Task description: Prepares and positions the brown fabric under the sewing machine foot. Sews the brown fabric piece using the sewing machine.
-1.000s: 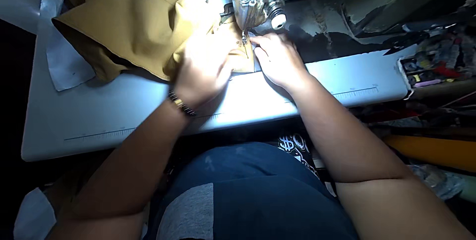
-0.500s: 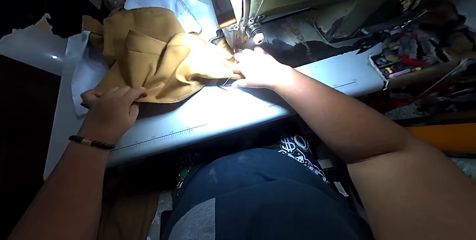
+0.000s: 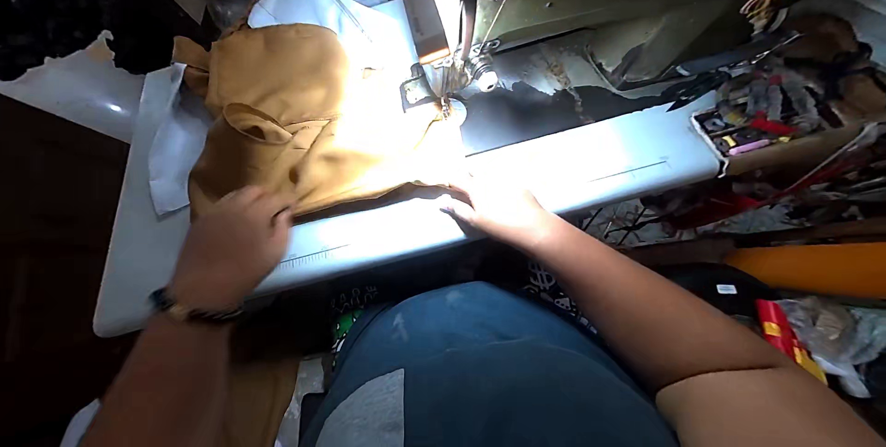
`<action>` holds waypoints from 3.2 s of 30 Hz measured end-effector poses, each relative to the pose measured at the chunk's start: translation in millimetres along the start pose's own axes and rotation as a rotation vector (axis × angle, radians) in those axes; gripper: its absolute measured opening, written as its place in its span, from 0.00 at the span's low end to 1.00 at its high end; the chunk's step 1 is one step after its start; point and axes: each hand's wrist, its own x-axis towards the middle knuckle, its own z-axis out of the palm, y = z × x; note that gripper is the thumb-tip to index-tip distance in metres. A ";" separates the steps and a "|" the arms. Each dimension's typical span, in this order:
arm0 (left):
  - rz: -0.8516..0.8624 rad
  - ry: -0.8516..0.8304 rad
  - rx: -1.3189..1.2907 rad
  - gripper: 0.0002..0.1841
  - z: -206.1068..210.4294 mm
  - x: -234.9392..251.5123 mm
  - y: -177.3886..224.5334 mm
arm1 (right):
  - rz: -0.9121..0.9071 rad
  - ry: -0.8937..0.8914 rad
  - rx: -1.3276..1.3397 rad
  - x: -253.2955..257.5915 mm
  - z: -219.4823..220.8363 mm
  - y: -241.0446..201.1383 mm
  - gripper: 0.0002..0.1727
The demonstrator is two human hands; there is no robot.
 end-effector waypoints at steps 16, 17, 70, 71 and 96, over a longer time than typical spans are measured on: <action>0.370 0.122 -0.441 0.18 107.8 130.4 119.4 | 0.180 0.359 0.519 6.6 -33.1 50.2 0.17; 0.381 0.120 -0.420 0.18 106.3 130.1 119.7 | 0.238 0.371 0.479 10.4 -32.9 51.4 0.16; 0.440 0.215 -0.468 0.14 101.7 177.2 106.3 | 0.125 0.258 0.263 82.2 -15.3 34.3 0.09; 0.414 0.226 -0.427 0.15 101.3 178.6 107.1 | 0.142 0.273 0.278 83.8 -13.8 34.6 0.10; -0.367 -0.107 -0.220 0.31 50.0 -43.5 -69.7 | -0.043 0.418 0.433 90.2 -4.1 58.3 0.18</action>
